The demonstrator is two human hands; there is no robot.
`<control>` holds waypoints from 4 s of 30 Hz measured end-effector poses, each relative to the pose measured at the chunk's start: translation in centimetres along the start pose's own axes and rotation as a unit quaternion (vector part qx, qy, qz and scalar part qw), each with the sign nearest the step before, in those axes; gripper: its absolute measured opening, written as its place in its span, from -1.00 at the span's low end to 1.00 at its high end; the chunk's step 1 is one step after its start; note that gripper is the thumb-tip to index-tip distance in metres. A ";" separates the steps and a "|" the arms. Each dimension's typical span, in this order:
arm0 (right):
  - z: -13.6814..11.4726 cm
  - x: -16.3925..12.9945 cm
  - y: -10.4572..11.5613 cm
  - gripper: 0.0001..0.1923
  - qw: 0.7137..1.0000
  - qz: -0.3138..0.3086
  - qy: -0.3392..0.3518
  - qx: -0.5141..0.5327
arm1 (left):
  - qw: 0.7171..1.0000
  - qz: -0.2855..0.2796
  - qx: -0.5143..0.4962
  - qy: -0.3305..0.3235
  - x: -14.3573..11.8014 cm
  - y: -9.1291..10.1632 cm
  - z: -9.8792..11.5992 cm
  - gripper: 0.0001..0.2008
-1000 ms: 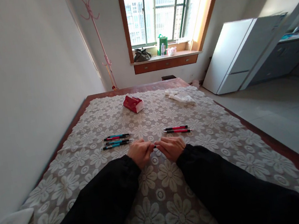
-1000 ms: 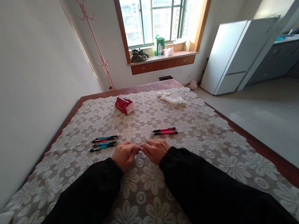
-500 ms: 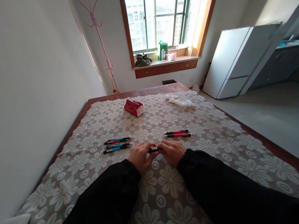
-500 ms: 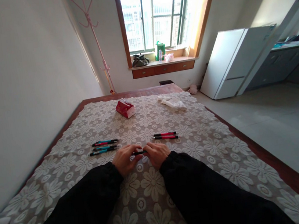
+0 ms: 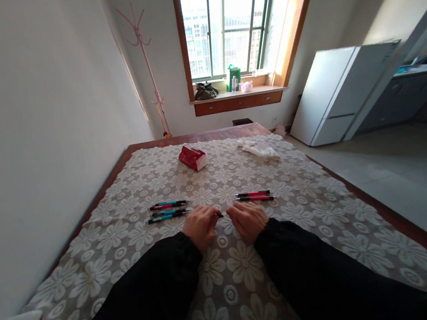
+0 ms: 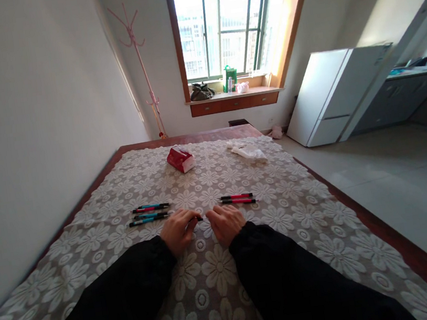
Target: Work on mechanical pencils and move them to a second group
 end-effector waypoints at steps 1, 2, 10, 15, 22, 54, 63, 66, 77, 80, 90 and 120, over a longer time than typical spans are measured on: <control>0.0 0.0 0.1 -0.82 1.000 0.000 -0.013 -0.008 | 1.000 0.004 0.004 0.008 0.0 0.1 0.0 -0.81; 0.1 0.0 0.1 -0.83 1.000 -0.001 -0.028 -0.014 | 1.000 0.008 0.006 0.021 0.0 0.1 0.0 -0.81; 0.7 0.1 0.2 -0.86 0.996 0.010 -0.092 -0.010 | 0.990 -0.002 0.024 0.139 0.2 0.5 -0.6 -0.78; 0.7 0.0 -0.1 -0.85 0.998 -0.013 -0.058 0.005 | 0.992 0.016 -0.054 0.110 0.4 0.1 -1.1 -0.78; 0.6 0.0 0.0 -0.84 0.999 0.006 -0.046 0.011 | 0.994 0.000 -0.096 0.060 0.2 -0.7 -1.2 -0.84; 2.0 -0.1 0.1 -0.81 0.993 0.071 0.070 0.060 | 0.996 -0.021 -0.066 0.062 0.3 0.0 -0.8 -0.77; 1.6 -0.2 -0.1 -0.79 0.987 0.085 0.124 0.052 | 0.995 0.010 -0.076 0.067 0.3 -0.5 -1.5 -0.80; 1.5 -0.2 0.1 -0.80 0.989 0.091 0.111 0.046 | 0.996 0.011 -0.069 0.057 0.3 -0.6 -1.5 -0.79; 1.7 -0.1 0.5 -0.82 0.992 0.115 0.022 0.041 | 0.997 -0.001 -0.027 0.065 0.2 -0.4 -1.3 -0.75; 1.5 -0.2 0.3 -0.94 0.990 0.093 0.091 0.062 | 0.997 -0.001 -0.020 0.069 0.2 -0.3 -1.2 -0.76; 1.6 -0.3 0.0 -0.93 0.993 0.067 0.090 0.028 | 0.999 0.005 -0.013 0.051 0.2 0.2 -0.4 -0.82; 2.0 -0.2 -0.3 -0.94 0.993 0.052 0.080 0.067 | 0.998 0.017 0.000 0.063 0.0 0.3 -0.1 -0.92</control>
Point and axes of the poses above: each hand's wrist, its own x-axis towards the middle knuckle, its own y-axis out of the back of the hand, z = x × y, the point moved 2 cm from there along x, towards the middle knuckle, and after that the axes turned 10 degrees about x, right-handed, at the moved point
